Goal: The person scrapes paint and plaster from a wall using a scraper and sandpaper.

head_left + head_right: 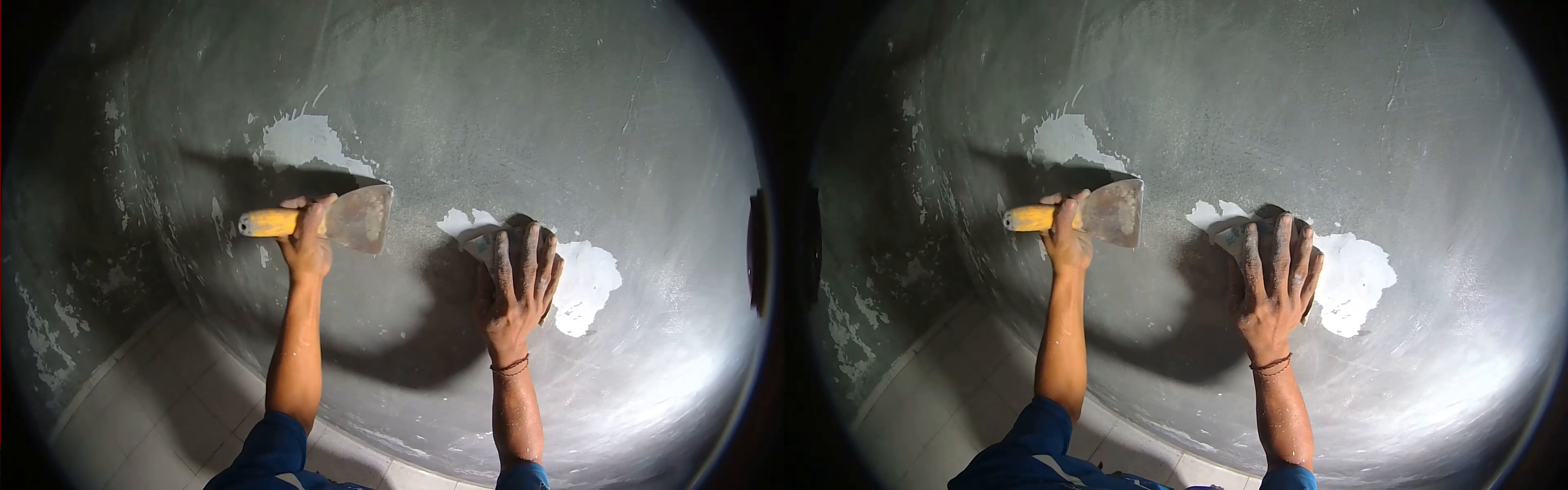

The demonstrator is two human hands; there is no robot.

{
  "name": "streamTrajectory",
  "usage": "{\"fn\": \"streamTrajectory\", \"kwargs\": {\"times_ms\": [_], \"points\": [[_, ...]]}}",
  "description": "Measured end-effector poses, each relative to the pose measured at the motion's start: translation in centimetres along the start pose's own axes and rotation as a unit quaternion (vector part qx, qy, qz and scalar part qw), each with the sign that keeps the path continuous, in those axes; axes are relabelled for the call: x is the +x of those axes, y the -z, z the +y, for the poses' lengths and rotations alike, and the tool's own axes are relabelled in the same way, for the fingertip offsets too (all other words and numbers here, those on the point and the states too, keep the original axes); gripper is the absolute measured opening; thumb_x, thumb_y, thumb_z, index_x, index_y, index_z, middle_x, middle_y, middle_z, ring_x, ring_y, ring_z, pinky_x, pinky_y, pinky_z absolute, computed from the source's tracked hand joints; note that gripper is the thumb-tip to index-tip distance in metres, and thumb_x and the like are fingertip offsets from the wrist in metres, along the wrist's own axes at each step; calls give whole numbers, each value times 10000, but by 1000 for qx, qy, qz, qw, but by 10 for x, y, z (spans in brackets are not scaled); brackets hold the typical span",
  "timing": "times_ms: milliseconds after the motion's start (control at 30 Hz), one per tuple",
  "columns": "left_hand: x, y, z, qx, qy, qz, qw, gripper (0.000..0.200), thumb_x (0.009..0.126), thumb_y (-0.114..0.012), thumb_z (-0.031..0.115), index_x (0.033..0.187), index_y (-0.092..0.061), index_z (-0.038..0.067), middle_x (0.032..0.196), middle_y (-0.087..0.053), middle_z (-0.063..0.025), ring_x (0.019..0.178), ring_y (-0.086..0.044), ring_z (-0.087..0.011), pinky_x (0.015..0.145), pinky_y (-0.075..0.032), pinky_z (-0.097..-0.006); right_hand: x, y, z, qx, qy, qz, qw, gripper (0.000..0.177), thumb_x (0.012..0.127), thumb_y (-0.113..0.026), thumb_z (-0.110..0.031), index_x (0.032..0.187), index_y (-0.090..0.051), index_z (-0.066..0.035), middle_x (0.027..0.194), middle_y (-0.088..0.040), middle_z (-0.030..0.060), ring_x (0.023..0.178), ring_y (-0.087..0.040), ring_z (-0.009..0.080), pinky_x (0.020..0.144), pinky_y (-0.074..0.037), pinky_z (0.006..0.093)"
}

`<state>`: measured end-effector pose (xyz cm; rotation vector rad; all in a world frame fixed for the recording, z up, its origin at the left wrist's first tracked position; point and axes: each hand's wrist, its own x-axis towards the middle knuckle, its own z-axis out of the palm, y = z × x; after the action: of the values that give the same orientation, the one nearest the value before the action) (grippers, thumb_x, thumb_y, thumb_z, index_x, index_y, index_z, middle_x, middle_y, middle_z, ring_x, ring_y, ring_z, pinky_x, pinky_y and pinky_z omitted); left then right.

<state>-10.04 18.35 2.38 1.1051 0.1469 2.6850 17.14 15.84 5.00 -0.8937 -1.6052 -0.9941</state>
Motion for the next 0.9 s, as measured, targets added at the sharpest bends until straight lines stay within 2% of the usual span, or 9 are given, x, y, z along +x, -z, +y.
{"fn": "streamTrajectory", "kwargs": {"times_ms": [100,233,333,400,533,600,667,800,900], "points": [[1,-2,9,-8,-5,-83,997,260,787,-680,46,957,-483,42,913,-605,-84,915,-616,-167,907,-438,-315,2,0,-1,-10,2,-7,1000,404,862,-598,-276,1259,-554,-212,1399,-425,110,1327,-332,340,1092,-213,485],[6,-7,5,26,61,6,998,222,809,-654,40,936,-472,54,902,-597,-71,896,-617,-161,878,-444,-309,2,-2,-3,-9,2,-2,1000,410,864,-581,-245,1269,-546,-197,1408,-408,126,1339,-308,346,1099,-194,490],[-2,-14,9,19,-31,-113,993,160,830,-633,57,905,-492,43,897,-589,-52,864,-609,-145,854,-445,-291,1,-3,-3,-12,3,2,1000,433,858,-573,-209,1288,-529,-187,1421,-387,136,1351,-286,350,1104,-181,501],[2,-6,17,85,36,-69,993,147,838,-584,-8,910,-484,72,912,-537,-53,894,-600,-170,932,-457,-350,1,-2,0,-7,0,-10,1000,424,867,-591,-280,1281,-532,-210,1414,-403,112,1343,-303,334,1110,-177,476],[-4,-7,4,-2,19,-29,999,203,840,-590,-6,988,-470,63,901,-581,-58,925,-575,-160,947,-447,-345,2,-3,-2,0,-2,0,1000,418,868,-590,-277,1276,-536,-210,1417,-399,111,1343,-305,334,1107,-183,480],[-3,0,9,-7,-5,-81,997,220,845,-594,8,1006,-457,66,928,-578,-48,938,-565,-152,952,-433,-328,2,-2,-2,-7,-2,1,1000,414,867,-592,-273,1273,-538,-214,1415,-400,113,1341,-308,336,1104,-190,487],[2,6,13,138,30,-76,987,242,831,-611,-1,995,-454,83,934,-508,-9,933,-567,-151,967,-427,-338,2,-4,-1,-9,8,10,1000,411,867,-594,-272,1270,-541,-216,1412,-403,117,1340,-307,337,1104,-189,491],[-6,-6,-1,17,13,-17,1000,184,844,-603,19,965,-473,67,903,-572,-43,928,-577,-156,923,-452,-356,2,-5,-5,-6,-3,12,1000,432,866,-582,-243,1292,-519,-210,1417,-394,126,1348,-297,332,1105,-188,493],[2,6,16,75,10,-70,995,171,838,-606,12,930,-474,70,907,-540,-34,925,-580,-160,942,-444,-358,2,-2,-5,-13,-4,7,1000,429,868,-577,-243,1292,-519,-208,1414,-398,129,1345,-303,333,1103,-188,495]]}}
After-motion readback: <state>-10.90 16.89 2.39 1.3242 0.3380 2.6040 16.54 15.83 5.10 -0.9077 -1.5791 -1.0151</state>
